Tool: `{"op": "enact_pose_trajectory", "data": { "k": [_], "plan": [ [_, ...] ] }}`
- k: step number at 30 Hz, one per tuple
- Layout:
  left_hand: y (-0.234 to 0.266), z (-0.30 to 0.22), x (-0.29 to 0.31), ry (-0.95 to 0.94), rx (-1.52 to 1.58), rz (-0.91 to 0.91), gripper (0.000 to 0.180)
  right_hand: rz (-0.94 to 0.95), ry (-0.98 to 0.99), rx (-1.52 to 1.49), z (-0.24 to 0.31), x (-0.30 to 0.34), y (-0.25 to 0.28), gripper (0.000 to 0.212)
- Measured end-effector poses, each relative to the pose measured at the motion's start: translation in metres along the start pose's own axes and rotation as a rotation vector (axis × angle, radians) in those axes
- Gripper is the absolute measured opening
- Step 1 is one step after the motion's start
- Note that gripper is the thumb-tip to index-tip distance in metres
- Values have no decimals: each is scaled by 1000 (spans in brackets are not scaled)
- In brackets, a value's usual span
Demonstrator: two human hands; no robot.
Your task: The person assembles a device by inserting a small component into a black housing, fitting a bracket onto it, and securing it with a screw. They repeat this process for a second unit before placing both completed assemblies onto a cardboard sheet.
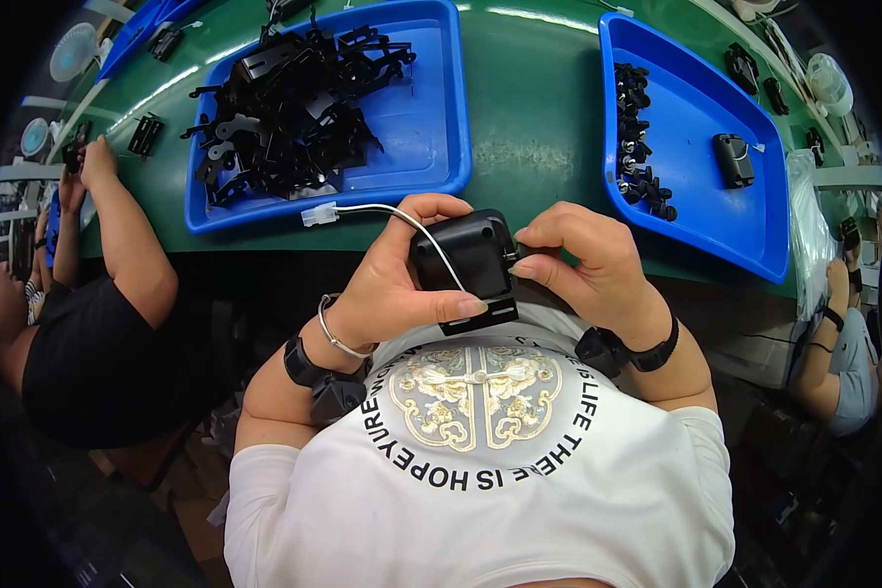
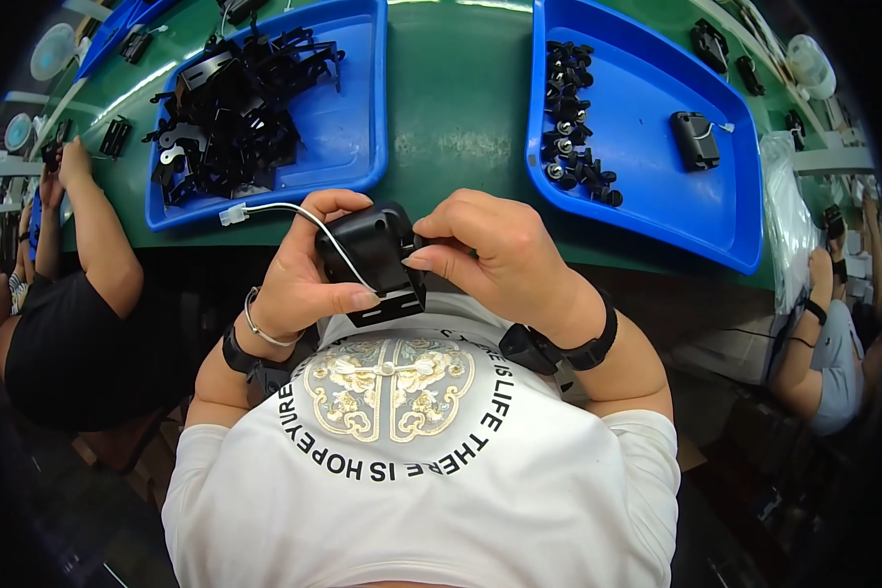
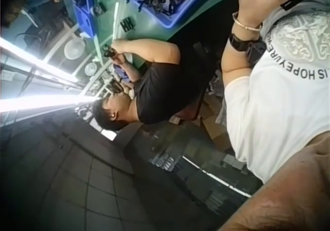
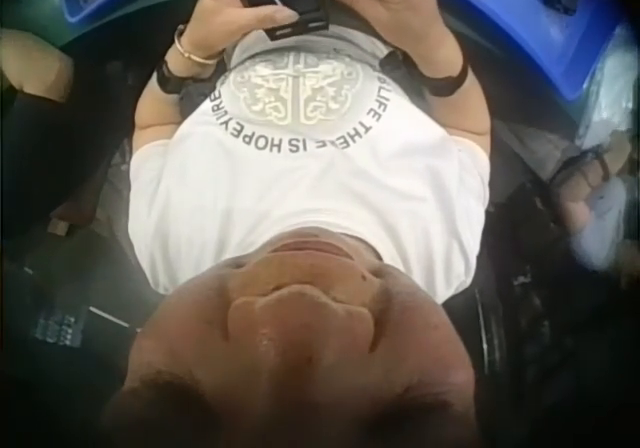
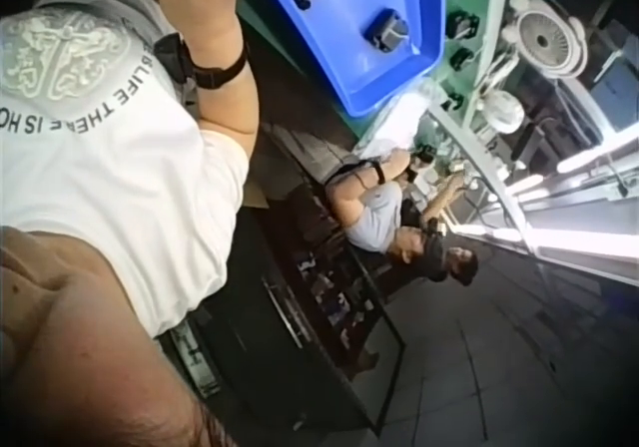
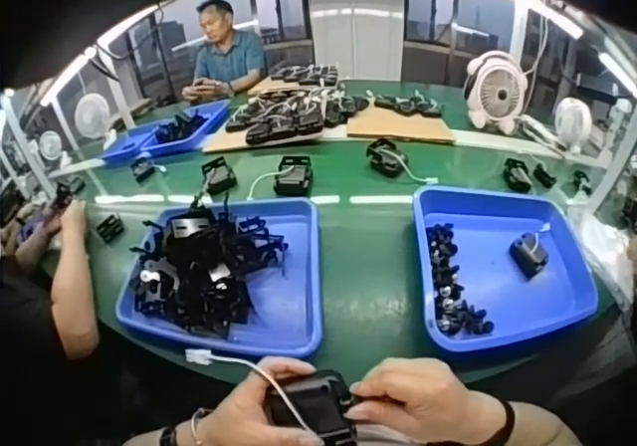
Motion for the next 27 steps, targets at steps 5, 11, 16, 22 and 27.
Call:
{"op": "enact_pose_trajectory", "data": {
  "k": [5,11,16,22,27],
  "plan": [
    [-1,1,0,16,-22,-69,62,4,27,96,0,-1,-4,19],
    [-2,-6,1,18,-153,-104,57,30,-10,121,-6,-1,-7,21],
    [-5,-4,-1,-76,-158,-135,57,-141,-177,-184,-7,2,-15,21],
    [-3,1,-2,-17,-76,-167,57,-182,-39,-66,-3,-2,-11,19],
    [1,-2,-2,-69,-146,-177,58,-68,77,67,6,-5,-7,18]
  ]
}}
Point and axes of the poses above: each hand's wrist, its own x-axis away from the middle knuckle, its own y-axis out of the back of the hand, z = x × y, the point moved 3 cm from there along -x, towards the middle knuckle, and after that the axes turned 13 degrees about -x, right-handed, at the moved point
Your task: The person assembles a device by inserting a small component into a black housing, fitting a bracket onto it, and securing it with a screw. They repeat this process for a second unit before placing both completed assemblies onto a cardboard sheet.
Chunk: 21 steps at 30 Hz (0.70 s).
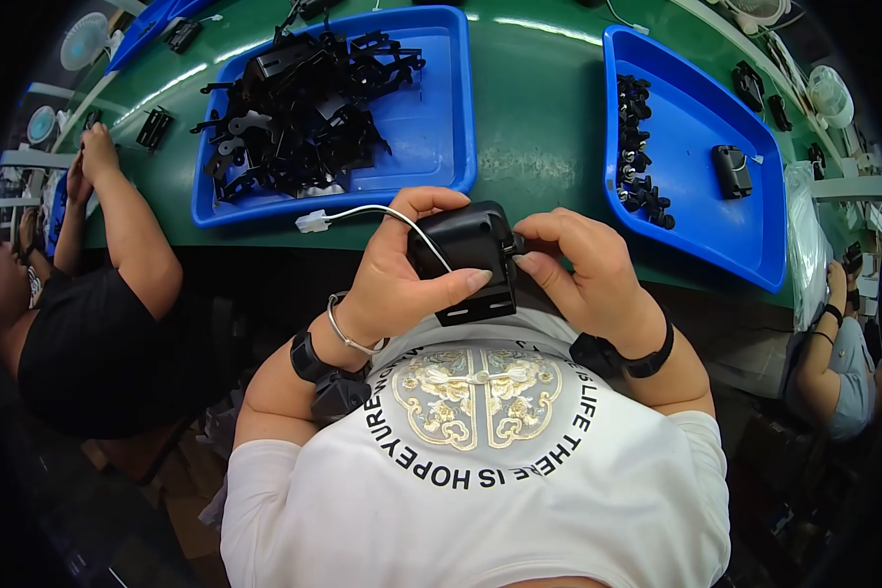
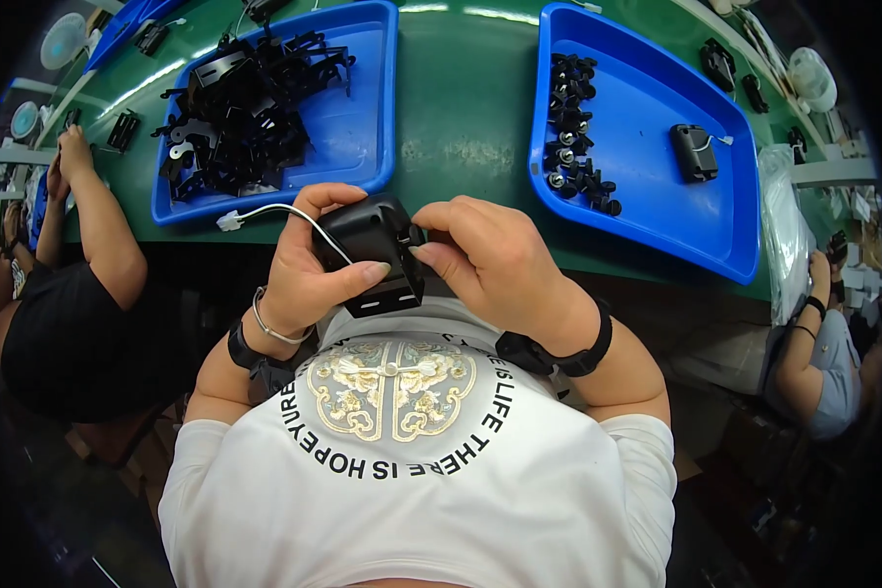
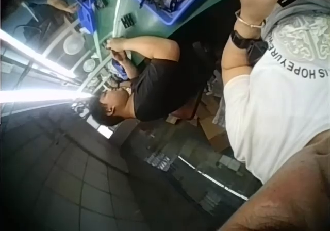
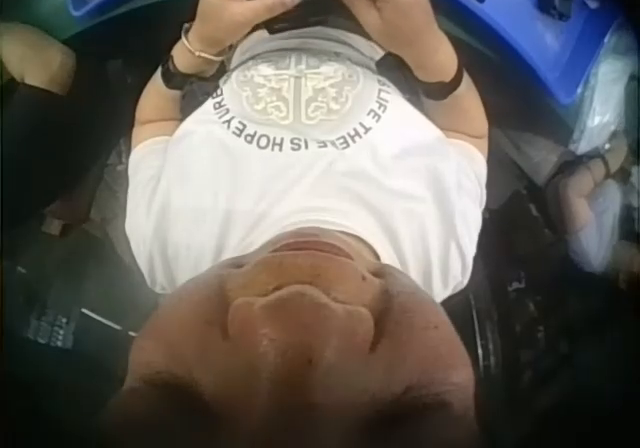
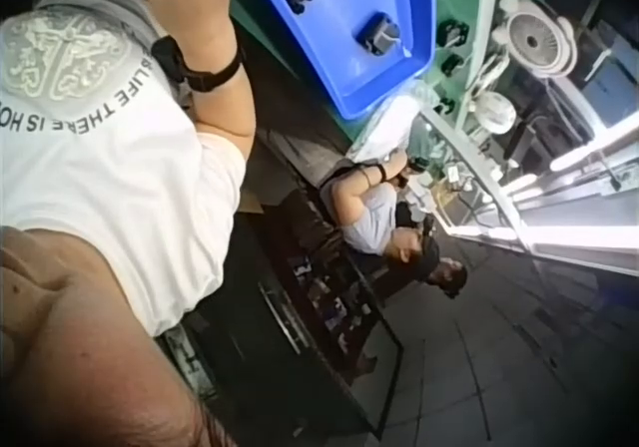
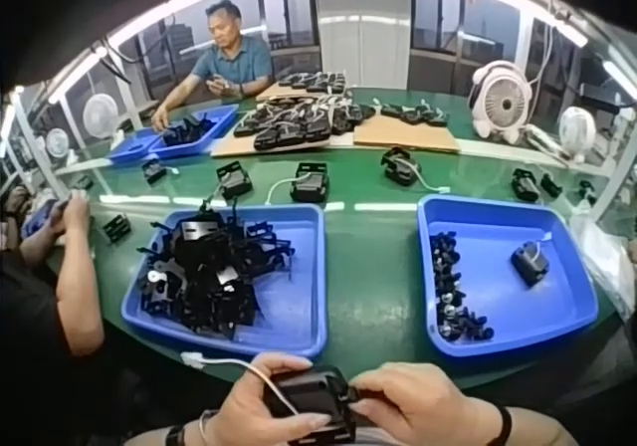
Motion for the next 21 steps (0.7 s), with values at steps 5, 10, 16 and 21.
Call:
{"op": "enact_pose_trajectory", "data": {
  "k": [5,10,16,21],
  "plan": [
    [-1,-3,2,-36,-28,1,58,173,-131,49,-10,7,5,17],
    [1,-5,-1,-44,-38,13,58,58,-223,-129,-1,6,4,23],
    [0,-6,-2,-17,-38,23,57,41,-86,7,-12,9,1,29],
    [0,-4,-2,49,31,22,57,24,-114,-13,-11,8,-4,28]
  ]
}}
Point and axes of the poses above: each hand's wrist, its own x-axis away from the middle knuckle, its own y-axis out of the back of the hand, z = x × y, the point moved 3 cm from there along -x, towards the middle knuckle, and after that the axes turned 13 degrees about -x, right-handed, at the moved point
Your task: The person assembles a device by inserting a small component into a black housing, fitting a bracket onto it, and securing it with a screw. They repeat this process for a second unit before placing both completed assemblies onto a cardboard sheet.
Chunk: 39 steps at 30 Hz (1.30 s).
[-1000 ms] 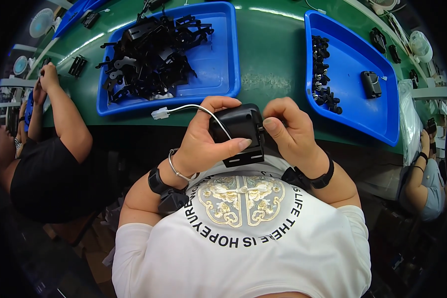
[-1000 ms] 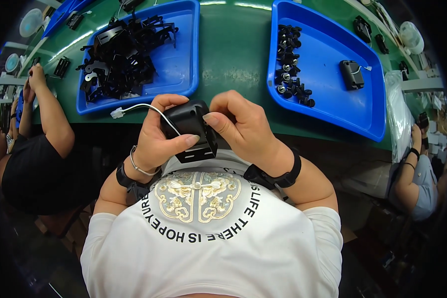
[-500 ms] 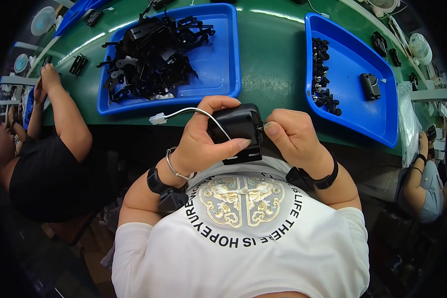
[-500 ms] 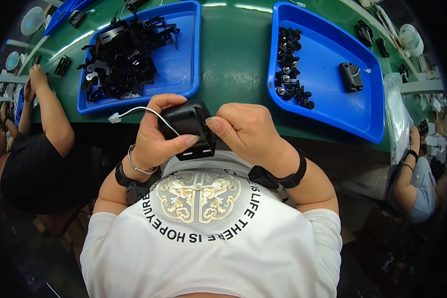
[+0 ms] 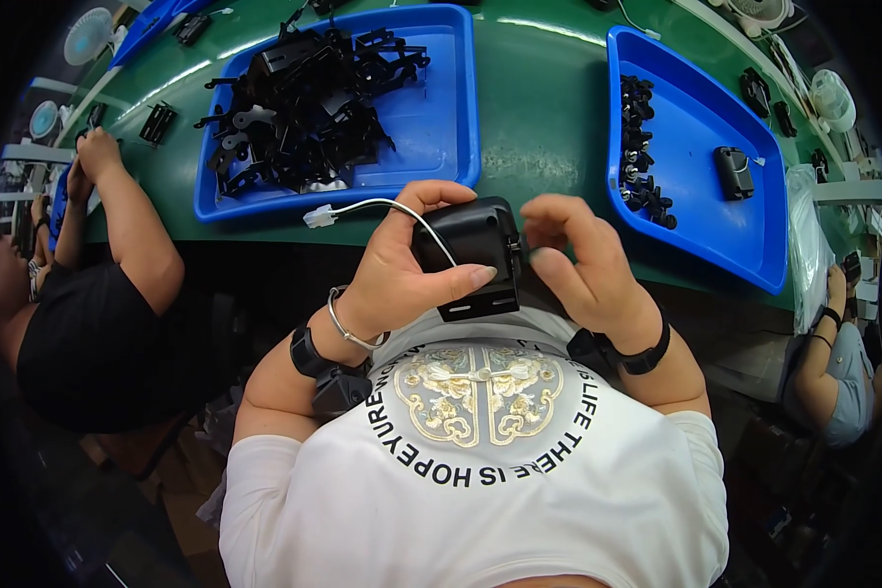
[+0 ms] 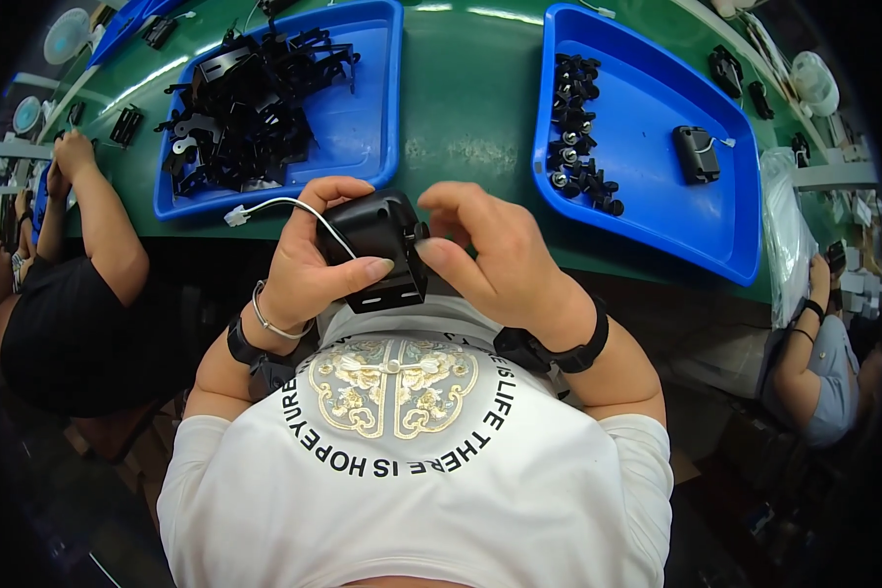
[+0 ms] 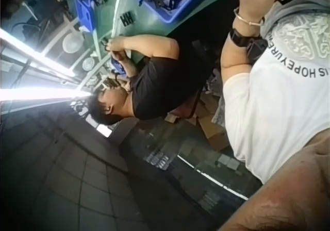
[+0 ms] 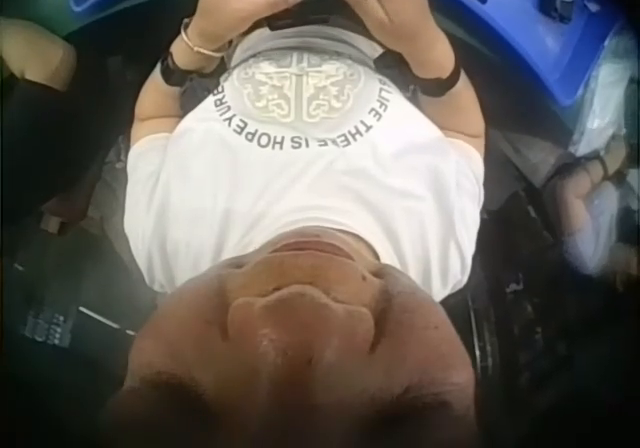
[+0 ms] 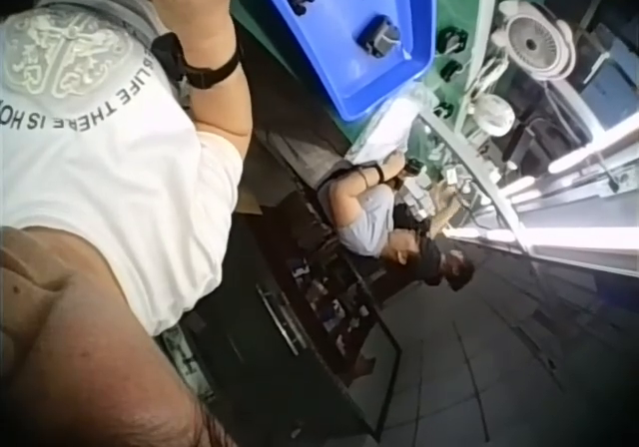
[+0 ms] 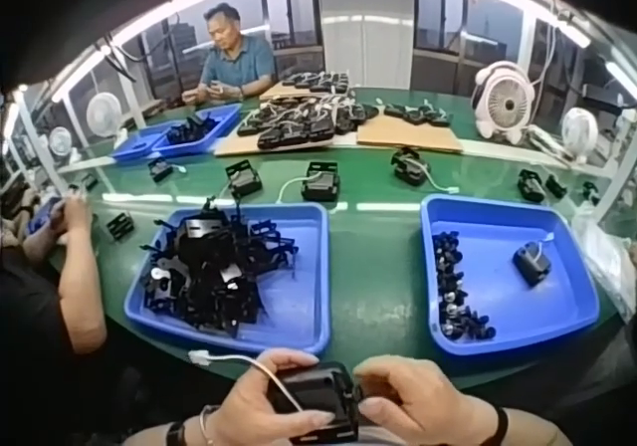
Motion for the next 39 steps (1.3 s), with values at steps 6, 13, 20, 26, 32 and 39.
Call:
{"op": "enact_pose_trajectory", "data": {
  "k": [6,13,20,26,32,39],
  "plan": [
    [0,0,2,-14,-35,-6,57,78,-56,57,-2,-2,2,28],
    [1,4,1,-47,-71,-2,59,52,41,105,-2,-6,2,36],
    [-1,-1,0,-175,-181,-47,62,-7,-128,-21,-14,-8,-1,48],
    [7,1,-3,-136,-43,-201,59,-76,-73,-338,-3,-14,-4,56],
    [14,-4,-2,-213,-59,-386,54,204,165,43,29,-9,-3,61],
    [17,-3,-4,-192,-93,-468,51,169,190,55,14,-17,-7,57]
  ]
}}
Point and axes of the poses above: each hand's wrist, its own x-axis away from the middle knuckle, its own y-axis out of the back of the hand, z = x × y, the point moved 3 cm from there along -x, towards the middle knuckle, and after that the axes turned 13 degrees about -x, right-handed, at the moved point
